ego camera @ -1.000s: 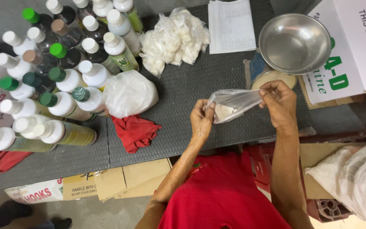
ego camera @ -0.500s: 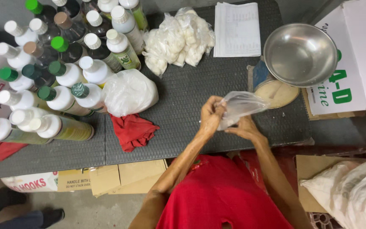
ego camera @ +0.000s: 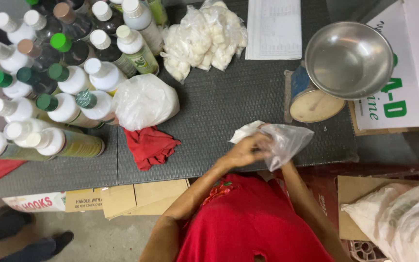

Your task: The person scoops a white granular substance from a large sack into a metal bowl on a scale using a red scoop. They then transfer the substance into small plastic bags, tie them shut, and place them on the table. The process is repeated multiple times.

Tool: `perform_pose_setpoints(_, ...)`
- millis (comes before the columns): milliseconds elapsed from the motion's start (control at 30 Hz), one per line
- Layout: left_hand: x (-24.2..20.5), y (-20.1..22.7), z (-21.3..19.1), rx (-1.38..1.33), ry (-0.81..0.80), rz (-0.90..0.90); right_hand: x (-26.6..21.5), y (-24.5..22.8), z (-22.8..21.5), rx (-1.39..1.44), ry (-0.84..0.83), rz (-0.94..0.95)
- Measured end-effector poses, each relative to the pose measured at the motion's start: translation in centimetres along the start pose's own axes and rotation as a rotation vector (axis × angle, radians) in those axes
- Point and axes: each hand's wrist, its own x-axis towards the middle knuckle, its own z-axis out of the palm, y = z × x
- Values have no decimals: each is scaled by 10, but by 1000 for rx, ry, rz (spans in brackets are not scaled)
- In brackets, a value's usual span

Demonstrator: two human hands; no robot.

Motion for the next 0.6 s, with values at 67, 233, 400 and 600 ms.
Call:
perform_pose_setpoints(67, -12, -22, -25, 210, 201, -111, 0, -8, -6, 75, 52, -21)
perform_pose_setpoints(233, -13, -74, -35, 395, 384, -260, 6, -28, -22, 177, 121, -99)
perform_pose_setpoints(400, -12, -98, -12, 383, 600, -193, -4, -19, -29, 218, 90, -118)
perform_pose_setpoints(600, -37, -93, -17, 548, 447, -220, -46, 13, 0, 90, -187, -56)
